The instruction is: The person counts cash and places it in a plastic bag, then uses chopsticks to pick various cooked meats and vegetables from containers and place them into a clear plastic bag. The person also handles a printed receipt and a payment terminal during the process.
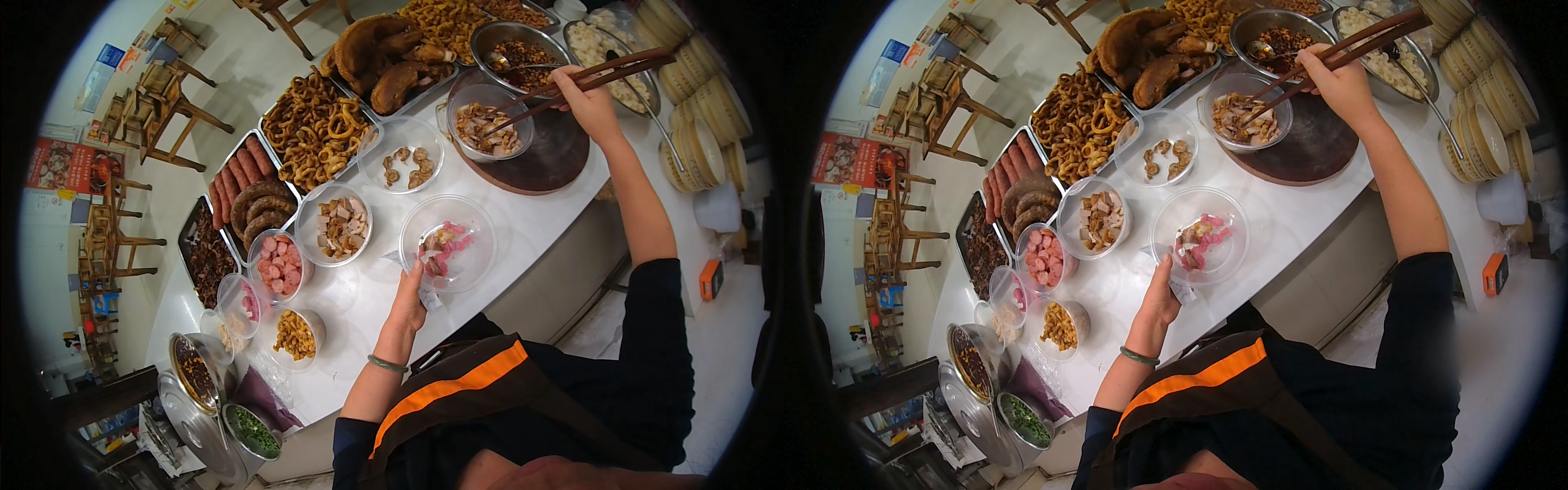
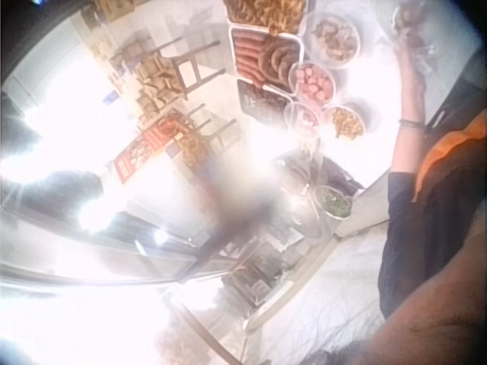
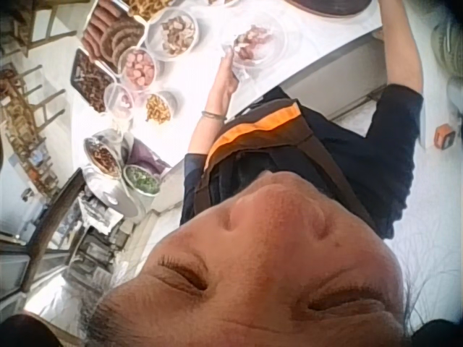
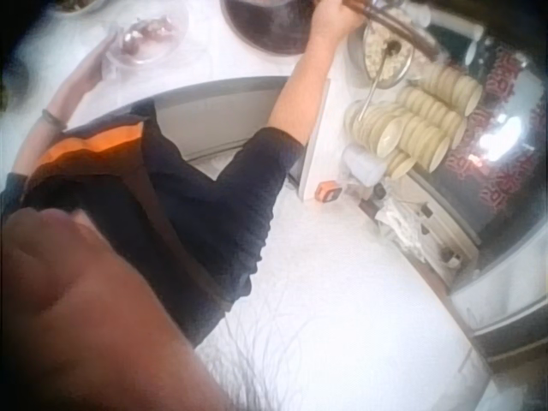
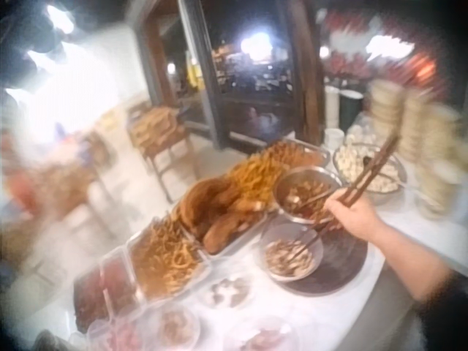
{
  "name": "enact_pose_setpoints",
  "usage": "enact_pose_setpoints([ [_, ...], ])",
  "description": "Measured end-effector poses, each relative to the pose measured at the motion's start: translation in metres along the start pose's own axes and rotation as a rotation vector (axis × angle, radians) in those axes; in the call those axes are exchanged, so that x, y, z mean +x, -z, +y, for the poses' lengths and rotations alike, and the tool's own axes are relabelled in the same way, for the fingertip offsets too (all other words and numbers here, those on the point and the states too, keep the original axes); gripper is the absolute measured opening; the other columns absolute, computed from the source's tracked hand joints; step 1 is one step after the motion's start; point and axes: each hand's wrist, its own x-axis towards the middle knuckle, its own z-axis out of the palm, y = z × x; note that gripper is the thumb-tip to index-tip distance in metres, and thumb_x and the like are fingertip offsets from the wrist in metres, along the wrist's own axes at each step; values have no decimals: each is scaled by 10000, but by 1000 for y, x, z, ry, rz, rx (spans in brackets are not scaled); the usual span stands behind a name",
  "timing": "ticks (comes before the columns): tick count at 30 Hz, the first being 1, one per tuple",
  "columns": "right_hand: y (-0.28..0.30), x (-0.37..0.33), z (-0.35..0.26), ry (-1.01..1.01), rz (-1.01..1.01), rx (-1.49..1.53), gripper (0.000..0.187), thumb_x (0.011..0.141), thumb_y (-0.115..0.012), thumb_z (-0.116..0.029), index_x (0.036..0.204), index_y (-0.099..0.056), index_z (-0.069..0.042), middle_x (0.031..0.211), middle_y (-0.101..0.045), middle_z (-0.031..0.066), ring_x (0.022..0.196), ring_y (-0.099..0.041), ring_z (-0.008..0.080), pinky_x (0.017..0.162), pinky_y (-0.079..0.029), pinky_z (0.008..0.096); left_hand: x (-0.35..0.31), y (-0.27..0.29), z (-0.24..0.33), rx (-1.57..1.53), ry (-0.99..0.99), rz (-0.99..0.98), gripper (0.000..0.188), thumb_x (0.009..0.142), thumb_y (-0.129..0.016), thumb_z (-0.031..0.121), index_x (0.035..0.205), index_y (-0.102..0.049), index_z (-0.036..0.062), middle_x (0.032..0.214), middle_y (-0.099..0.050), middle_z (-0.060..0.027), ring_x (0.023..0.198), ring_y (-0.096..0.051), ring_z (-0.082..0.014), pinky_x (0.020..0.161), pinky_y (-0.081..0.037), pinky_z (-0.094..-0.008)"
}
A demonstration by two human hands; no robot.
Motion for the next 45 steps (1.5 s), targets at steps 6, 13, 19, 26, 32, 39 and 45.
enact_pose_setpoints([
  [6, 8, 0, 4, -31, 41, 2, 236, 930, -597, -234, 927, -667, -8, 742, -661, 31, 636, -627, 89, 573, -505, 221, -1, 1, -1, -12, -22, -23, 784, 876, -596, 515, 1445, -261, 93, 1373, -448, -95, 1230, -461, -231, 1008, -398, -410],
  [13, 12, -11, -11, 82, 35, -26, 209, 929, -603, -205, 927, -661, -5, 746, -655, 31, 656, -615, 85, 588, -497, 224, 7, -2, 4, 29, -49, -32, 716, 913, -557, 478, 1439, -276, 80, 1369, -448, -98, 1209, -468, -227, 990, -402, -402],
  [19, 40, -36, -54, 153, -11, 163, 189, 954, -557, -166, 951, -630, 8, 811, -655, 56, 719, -635, 123, 662, -527, 255, 16, -12, 12, 32, -57, -1, 701, 918, -556, 467, 1431, -285, 73, 1362, -451, -97, 1201, -471, -229, 978, -408, -403],
  [26, 7, -82, -81, -20, -398, 243, 142, 943, -553, -116, 894, -615, 1, 880, -628, 57, 741, -638, 127, 657, -542, 264, 17, -16, 16, 13, -23, 52, 731, 898, -581, 483, 1428, -288, 74, 1364, -452, -100, 1208, -467, -232, 982, -406, -404],
  [32, 8, -35, -69, 85, -156, 256, 187, 967, -541, -172, 933, -623, -8, 832, -657, 56, 734, -635, 116, 648, -514, 247, 15, -9, 9, 46, -60, 110, 658, 887, -569, 538, 1367, -386, 127, 1295, -518, -54, 1138, -511, -208, 942, -424, -382],
  [39, 12, -6, -46, 280, 19, -1, 190, 964, -564, -185, 970, -638, -9, 853, -670, 46, 776, -623, 97, 702, -505, 251, 9, 5, 9, 2, -112, 68, 643, 912, -557, 481, 1393, -364, 101, 1322, -503, -71, 1178, -497, -224, 981, -411, -394],
  [45, 30, -4, -37, 267, 20, -21, 243, 981, -524, -195, 1049, -653, -1, 932, -674, 80, 836, -642, 154, 766, -504, 285, -11, 24, 2, -149, -186, -61, 589, 993, -370, 463, 1471, -283, 130, 1427, -424, -86, 1252, -450, -234, 1019, -387, -391],
])
